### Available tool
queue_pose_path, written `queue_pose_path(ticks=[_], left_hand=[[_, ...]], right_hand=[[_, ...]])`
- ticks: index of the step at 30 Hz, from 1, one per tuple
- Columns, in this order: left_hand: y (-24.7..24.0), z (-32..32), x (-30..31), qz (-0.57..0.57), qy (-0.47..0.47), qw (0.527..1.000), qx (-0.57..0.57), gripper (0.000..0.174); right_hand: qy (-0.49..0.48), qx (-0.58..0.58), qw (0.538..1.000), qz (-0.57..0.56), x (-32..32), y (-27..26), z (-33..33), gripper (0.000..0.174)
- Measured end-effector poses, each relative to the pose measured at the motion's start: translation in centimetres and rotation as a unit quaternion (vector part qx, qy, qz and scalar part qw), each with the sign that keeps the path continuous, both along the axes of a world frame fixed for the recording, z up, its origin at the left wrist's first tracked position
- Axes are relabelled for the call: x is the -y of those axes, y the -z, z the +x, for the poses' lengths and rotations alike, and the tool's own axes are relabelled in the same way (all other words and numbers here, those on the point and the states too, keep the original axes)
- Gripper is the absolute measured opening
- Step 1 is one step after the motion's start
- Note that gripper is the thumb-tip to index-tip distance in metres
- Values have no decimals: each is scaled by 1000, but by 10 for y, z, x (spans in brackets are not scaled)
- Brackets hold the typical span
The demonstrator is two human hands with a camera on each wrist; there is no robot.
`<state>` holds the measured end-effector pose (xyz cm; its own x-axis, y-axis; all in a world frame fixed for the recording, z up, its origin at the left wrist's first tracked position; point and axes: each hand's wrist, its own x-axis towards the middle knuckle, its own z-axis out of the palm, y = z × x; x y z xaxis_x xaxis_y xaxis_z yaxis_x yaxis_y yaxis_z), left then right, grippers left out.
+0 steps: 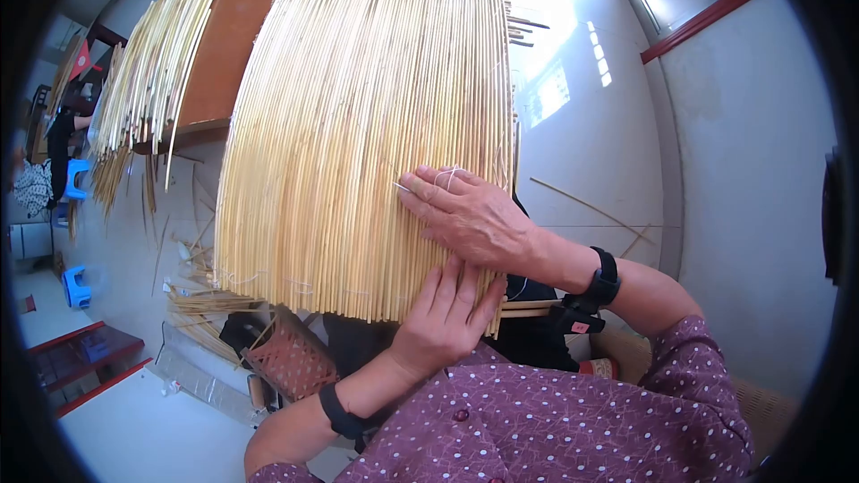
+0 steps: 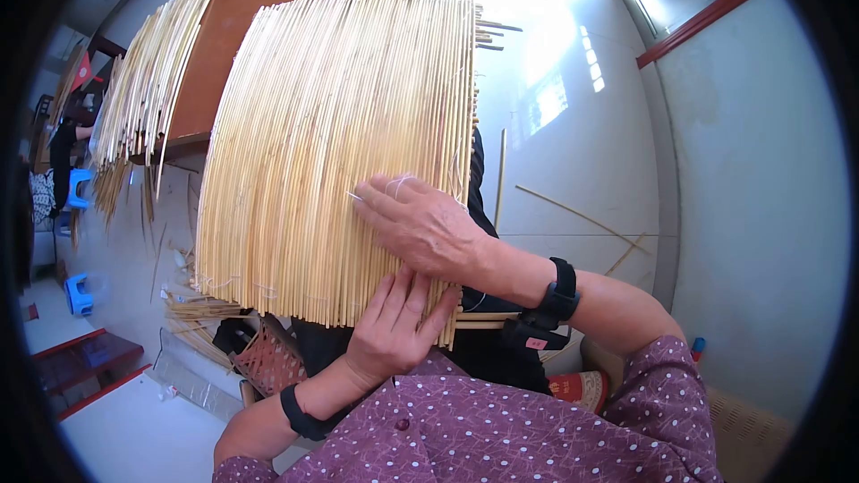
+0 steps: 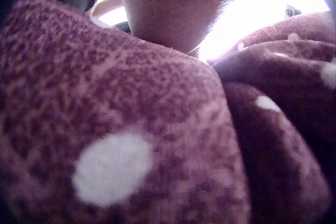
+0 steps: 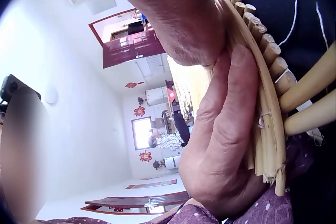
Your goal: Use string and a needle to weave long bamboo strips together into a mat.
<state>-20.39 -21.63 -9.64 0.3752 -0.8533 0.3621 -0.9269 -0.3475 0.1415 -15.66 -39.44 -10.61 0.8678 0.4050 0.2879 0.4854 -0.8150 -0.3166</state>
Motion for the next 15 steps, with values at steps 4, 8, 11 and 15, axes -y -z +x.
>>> queue_pose_path(ticks=[4, 8, 11, 15], left_hand=[[3, -2, -2, -4, -6, 1000, -6, 33], [-2, 4, -6, -24, 5, 999, -46, 31], [-5, 4, -17, -12, 17, 998, -58, 36], [-11, 16, -47, 62, -15, 997, -35, 50]], right_hand=[[-11, 18, 998, -61, -2, -6, 0, 48], [-32, 32, 998, -43, 3, -4, 2, 46], [-21, -37, 997, -63, 5, 2, -1, 51], [-9, -43, 998, -48, 6, 1, -3, 52]])
